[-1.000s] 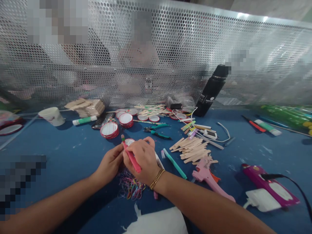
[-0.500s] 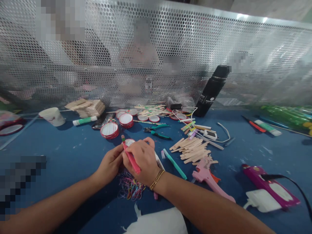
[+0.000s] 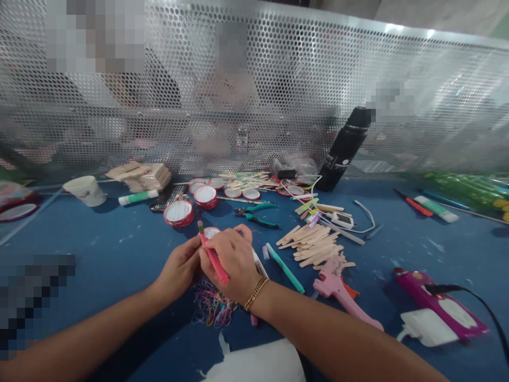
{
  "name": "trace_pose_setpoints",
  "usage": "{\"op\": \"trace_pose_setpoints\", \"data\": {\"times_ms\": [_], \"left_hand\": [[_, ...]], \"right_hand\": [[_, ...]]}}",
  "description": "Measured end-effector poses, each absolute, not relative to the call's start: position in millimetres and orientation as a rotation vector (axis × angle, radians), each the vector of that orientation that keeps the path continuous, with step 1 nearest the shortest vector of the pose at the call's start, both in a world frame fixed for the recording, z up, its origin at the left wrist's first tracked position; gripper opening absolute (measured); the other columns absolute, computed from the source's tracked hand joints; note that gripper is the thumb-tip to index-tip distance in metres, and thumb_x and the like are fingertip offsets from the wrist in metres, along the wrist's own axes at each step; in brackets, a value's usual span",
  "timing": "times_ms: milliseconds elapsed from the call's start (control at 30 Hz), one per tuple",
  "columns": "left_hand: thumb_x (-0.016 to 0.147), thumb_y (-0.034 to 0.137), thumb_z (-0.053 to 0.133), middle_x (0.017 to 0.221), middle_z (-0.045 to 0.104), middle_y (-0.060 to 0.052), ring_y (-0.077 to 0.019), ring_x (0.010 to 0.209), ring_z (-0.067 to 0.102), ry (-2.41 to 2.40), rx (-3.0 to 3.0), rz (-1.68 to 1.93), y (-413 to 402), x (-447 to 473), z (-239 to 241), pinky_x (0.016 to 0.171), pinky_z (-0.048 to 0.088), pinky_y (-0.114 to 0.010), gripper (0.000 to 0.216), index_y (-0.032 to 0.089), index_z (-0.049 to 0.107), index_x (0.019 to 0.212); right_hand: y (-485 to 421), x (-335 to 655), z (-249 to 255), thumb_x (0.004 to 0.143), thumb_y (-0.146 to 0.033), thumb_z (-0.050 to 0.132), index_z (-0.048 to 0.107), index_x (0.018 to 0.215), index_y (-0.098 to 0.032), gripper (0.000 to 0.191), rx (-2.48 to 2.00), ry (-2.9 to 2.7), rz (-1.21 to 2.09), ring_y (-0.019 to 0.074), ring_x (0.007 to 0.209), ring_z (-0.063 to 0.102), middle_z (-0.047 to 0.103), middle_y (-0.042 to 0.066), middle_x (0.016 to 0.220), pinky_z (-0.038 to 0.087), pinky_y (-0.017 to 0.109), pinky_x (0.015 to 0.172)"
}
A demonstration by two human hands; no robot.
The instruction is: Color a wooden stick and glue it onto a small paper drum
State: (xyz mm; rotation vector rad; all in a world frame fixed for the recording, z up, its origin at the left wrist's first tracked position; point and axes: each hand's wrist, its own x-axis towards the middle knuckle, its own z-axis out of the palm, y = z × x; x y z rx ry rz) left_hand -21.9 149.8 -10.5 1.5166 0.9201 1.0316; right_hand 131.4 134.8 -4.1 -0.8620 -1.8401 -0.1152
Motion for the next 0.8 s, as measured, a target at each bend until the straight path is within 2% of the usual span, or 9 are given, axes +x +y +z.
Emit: {"op": "trace_pose_setpoints", "data": {"times_ms": [300,500,800], "left_hand": [[0.093,0.054,0.055,0.059,0.039,0.006,-0.0096,0.051,0.030,0.943,1.492,1.023,149.7,-23.4,-14.7,0.047,0.026,-0.021,0.039,0.018,0.058,0.080],[0.091,0.049,0.059,0.063,0.048,0.004,-0.0118,0.056,0.036,0.934,1.550,1.041,149.8,-23.2,-11.7,0.052,0.032,-0.023,0.033,0.018,0.063,0.084],[0.093,0.053,0.056,0.059,0.040,0.006,-0.0102,0.053,0.032,0.934,1.516,1.036,150.1,-22.8,-13.4,0.049,0.028,-0.022,0.038,0.019,0.056,0.078]], "right_hand": [[133.6,131.4,-3.2,0.093,-0.020,0.059,0.053,0.092,-0.023,0.007,-0.913,-1.798,-0.125,0.0181,0.080,0.066,0.070,0.002,0.085,0.040,0.040,0.085],[134.9,131.8,-4.2,0.094,-0.023,0.059,0.054,0.095,-0.023,0.005,-0.867,-1.860,-0.097,0.0175,0.080,0.066,0.071,0.001,0.085,0.039,0.040,0.087],[133.4,131.5,-2.6,0.093,-0.020,0.059,0.053,0.093,-0.023,0.006,-0.895,-1.802,-0.134,0.0185,0.080,0.066,0.071,0.002,0.084,0.039,0.041,0.085]]}}
